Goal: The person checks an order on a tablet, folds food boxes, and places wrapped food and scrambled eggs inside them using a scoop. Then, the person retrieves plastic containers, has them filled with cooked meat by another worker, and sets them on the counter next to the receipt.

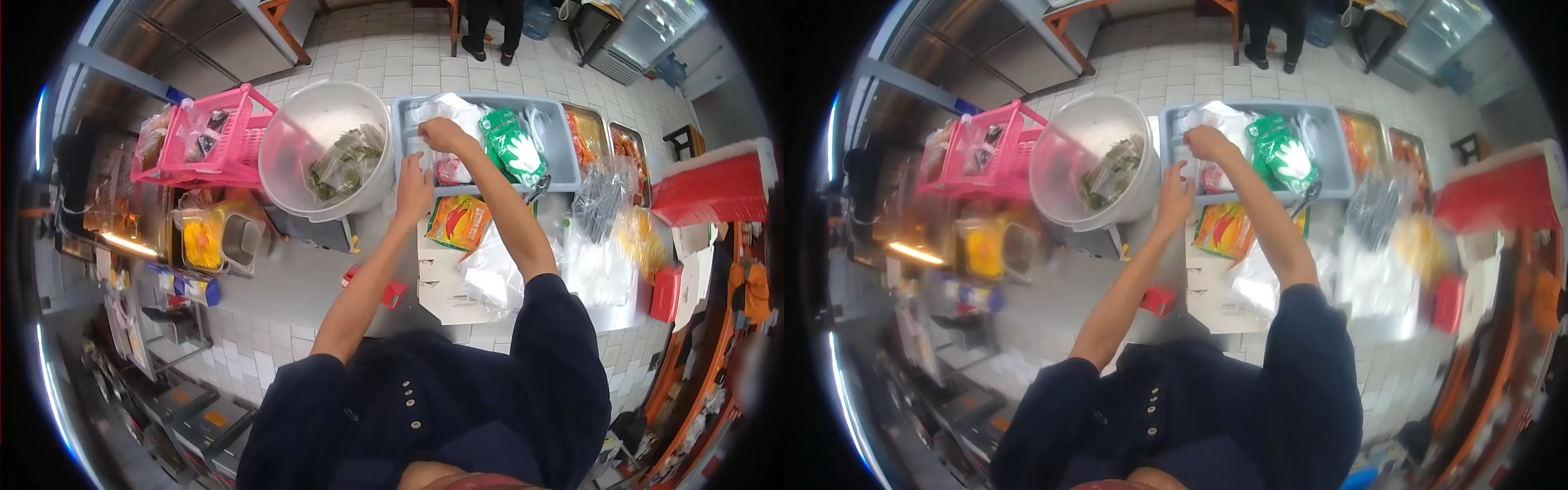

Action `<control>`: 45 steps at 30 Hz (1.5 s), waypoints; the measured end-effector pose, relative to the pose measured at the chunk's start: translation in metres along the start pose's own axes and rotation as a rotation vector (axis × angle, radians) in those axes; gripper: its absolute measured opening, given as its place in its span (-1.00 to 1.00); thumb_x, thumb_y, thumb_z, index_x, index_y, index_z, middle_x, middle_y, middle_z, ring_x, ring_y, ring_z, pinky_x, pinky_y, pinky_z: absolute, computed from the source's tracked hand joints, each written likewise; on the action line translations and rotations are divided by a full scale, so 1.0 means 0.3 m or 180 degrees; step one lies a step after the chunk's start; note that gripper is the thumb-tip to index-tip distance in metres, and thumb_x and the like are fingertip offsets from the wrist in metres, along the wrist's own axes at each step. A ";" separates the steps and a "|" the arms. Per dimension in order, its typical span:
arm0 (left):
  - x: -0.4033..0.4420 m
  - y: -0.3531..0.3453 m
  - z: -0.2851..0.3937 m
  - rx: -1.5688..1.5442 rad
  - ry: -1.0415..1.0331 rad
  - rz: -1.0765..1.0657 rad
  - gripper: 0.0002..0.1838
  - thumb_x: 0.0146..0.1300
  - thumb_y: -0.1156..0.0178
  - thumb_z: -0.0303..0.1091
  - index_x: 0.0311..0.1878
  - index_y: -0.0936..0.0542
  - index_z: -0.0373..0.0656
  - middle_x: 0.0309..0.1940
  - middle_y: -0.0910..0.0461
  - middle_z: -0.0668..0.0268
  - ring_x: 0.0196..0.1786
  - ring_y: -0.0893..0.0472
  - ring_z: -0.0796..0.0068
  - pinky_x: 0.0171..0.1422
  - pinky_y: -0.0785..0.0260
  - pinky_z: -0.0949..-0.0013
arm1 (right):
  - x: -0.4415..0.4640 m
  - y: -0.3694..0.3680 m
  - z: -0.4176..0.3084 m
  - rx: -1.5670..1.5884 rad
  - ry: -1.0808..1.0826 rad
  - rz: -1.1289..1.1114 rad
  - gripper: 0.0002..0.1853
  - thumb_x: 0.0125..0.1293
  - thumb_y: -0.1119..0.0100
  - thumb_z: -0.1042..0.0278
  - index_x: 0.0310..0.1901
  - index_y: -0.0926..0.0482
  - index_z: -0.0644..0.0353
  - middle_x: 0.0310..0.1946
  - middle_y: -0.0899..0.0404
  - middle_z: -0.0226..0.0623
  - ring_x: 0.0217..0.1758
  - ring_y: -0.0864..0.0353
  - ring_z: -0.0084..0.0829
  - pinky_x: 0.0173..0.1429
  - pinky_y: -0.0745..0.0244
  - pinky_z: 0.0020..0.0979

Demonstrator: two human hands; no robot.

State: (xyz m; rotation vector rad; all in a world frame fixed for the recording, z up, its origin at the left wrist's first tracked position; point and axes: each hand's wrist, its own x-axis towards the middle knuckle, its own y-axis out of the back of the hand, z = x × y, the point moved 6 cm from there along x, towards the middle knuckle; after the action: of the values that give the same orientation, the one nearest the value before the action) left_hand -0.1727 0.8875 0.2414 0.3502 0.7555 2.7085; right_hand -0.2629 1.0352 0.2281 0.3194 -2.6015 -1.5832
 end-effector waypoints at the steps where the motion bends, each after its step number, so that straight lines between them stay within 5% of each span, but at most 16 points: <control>1: 0.029 -0.012 -0.002 0.0276 0.0071 -0.0020 -0.40 0.36 -0.26 -0.30 0.41 -0.38 -0.29 0.34 -0.43 -0.09 0.14 -0.63 0.05 0.22 -0.50 0.13 | 0.002 -0.003 0.006 -0.0131 -0.0115 -0.0104 -0.78 0.23 -0.24 0.40 -0.12 -0.75 0.19 -0.14 -0.77 -0.08 -0.02 -0.74 -0.03 0.12 -0.61 -0.13; 2: 0.049 -0.023 0.000 0.0285 0.0097 0.0002 -0.40 0.36 -0.26 -0.30 0.41 -0.38 -0.29 0.34 -0.43 -0.09 0.14 -0.63 0.05 0.22 -0.50 0.13 | 0.006 0.003 0.004 -0.0125 -0.0086 -0.0123 -0.78 0.23 -0.24 0.40 -0.12 -0.75 0.19 -0.14 -0.77 -0.08 -0.02 -0.74 -0.03 0.12 -0.61 -0.13; 4: 0.082 -0.038 -0.005 0.0632 0.0168 0.0132 -0.21 0.28 -0.32 -0.29 0.49 -0.21 -0.38 0.38 -0.37 -0.16 0.26 -0.54 -0.26 0.33 -0.43 -0.05 | 0.016 0.006 0.024 0.0241 -0.0077 -0.0205 -0.76 0.22 -0.22 0.44 -0.09 -0.75 0.20 -0.12 -0.78 -0.09 0.00 -0.75 -0.06 0.14 -0.61 -0.15; 10: 0.145 -0.056 -0.052 0.1056 0.0832 -0.0127 0.06 0.08 -0.53 -0.07 0.51 -0.19 -0.38 0.39 -0.37 -0.11 0.27 -0.56 -0.19 0.28 -0.48 -0.06 | 0.030 0.008 0.065 0.0608 0.0287 -0.0359 -0.71 0.20 -0.21 0.47 -0.04 -0.74 0.21 -0.12 -0.78 -0.07 0.00 -0.76 -0.10 0.15 -0.61 -0.19; 17: 0.122 -0.024 -0.042 0.1039 0.1011 -0.0134 0.03 -0.04 -0.62 -0.02 0.41 -0.29 -0.30 0.32 -0.43 -0.06 0.21 -0.59 -0.16 0.25 -0.48 -0.04 | -0.021 0.067 0.017 0.0756 0.0435 -0.0537 -0.70 0.19 -0.29 0.34 -0.05 -0.71 0.24 -0.05 -0.75 -0.03 0.06 -0.72 -0.04 0.18 -0.58 -0.17; 20: 0.099 -0.019 -0.055 0.0829 0.0757 0.0137 -0.01 0.00 -0.59 -0.05 0.41 -0.28 -0.26 0.29 -0.47 -0.09 0.20 -0.60 -0.17 0.25 -0.47 -0.04 | -0.049 0.094 -0.028 0.0678 0.0578 -0.0383 -0.55 0.12 -0.42 0.20 0.04 -0.66 0.20 -0.03 -0.71 0.01 0.12 -0.67 0.03 0.24 -0.53 -0.12; 22: 0.081 -0.018 -0.053 0.0606 0.0852 -0.0048 -0.08 0.08 -0.54 -0.13 0.42 -0.27 -0.24 0.23 -0.54 -0.10 0.21 -0.60 -0.17 0.25 -0.45 -0.04 | -0.062 0.094 -0.056 0.0234 0.0010 -0.1046 -0.34 -0.02 -0.56 0.06 0.14 -0.61 0.14 0.08 -0.63 0.01 0.22 -0.58 0.03 0.32 -0.49 -0.09; 25: 0.038 -0.006 -0.051 0.0515 0.0562 0.0074 -0.15 0.14 -0.48 -0.22 0.43 -0.27 -0.26 0.22 -0.57 -0.10 0.24 -0.58 -0.15 0.27 -0.44 -0.03 | -0.070 0.088 -0.083 -0.0195 0.0258 -0.0458 -0.20 -0.13 -0.62 0.00 0.20 -0.57 0.11 0.14 -0.56 -0.02 0.27 -0.53 0.01 0.34 -0.50 -0.09; 29: -0.021 -0.011 -0.100 0.0543 0.0704 0.0050 -0.19 0.17 -0.44 -0.28 0.45 -0.30 -0.26 0.28 -0.55 -0.08 0.28 -0.57 -0.12 0.32 -0.43 0.00 | -0.039 0.069 -0.105 -0.0579 0.0162 -0.0922 -0.11 -0.14 -0.62 -0.02 0.28 -0.50 0.10 0.27 -0.48 -0.05 0.32 -0.48 0.02 0.37 -0.49 -0.09; 34: -0.031 -0.001 -0.117 0.0381 0.0418 0.0380 -0.26 0.16 -0.43 -0.28 0.42 -0.43 -0.23 0.10 -0.65 -0.02 -0.06 -0.68 0.07 0.10 -0.50 0.13 | -0.002 0.062 -0.076 -0.0359 0.0118 -0.1322 -0.01 -0.15 -0.62 -0.02 0.40 -0.44 0.08 0.23 -0.58 -0.05 0.33 -0.52 0.03 0.36 -0.50 -0.08; 41: -0.065 0.021 -0.117 0.0073 0.0505 0.0318 -0.25 0.18 -0.41 -0.25 0.45 -0.42 -0.20 0.07 -0.66 0.02 -0.18 -0.68 0.18 0.01 -0.51 0.16 | 0.073 0.069 -0.044 -0.0193 0.0168 -0.1661 0.04 -0.18 -0.64 -0.01 0.39 -0.42 0.19 0.24 -0.59 -0.06 0.29 -0.58 -0.06 0.39 -0.45 -0.21; 43: -0.071 0.016 -0.120 -0.0332 0.0787 0.0107 -0.27 0.20 -0.37 -0.28 0.44 -0.39 -0.22 0.34 -0.51 -0.03 0.35 -0.52 -0.05 0.43 -0.36 0.06 | 0.099 0.048 -0.050 -0.0228 0.0195 -0.1893 0.02 -0.19 -0.64 0.01 0.38 -0.44 0.20 0.25 -0.58 -0.06 0.30 -0.58 -0.08 0.39 -0.45 -0.23; 45: -0.070 0.025 -0.116 -0.0427 0.0828 0.0142 -0.27 0.20 -0.37 -0.27 0.44 -0.39 -0.22 0.34 -0.51 -0.03 0.35 -0.52 -0.05 0.43 -0.36 0.05 | 0.106 0.043 -0.055 -0.0268 0.0205 -0.2102 0.01 -0.19 -0.65 0.02 0.36 -0.45 0.20 0.25 -0.58 -0.06 0.30 -0.57 -0.09 0.40 -0.45 -0.24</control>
State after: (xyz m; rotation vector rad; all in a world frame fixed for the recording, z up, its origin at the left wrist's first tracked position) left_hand -0.1658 0.8580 0.2132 -0.0177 0.6325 2.8627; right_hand -0.2927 1.0196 0.2459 1.3029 -2.5016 -1.7875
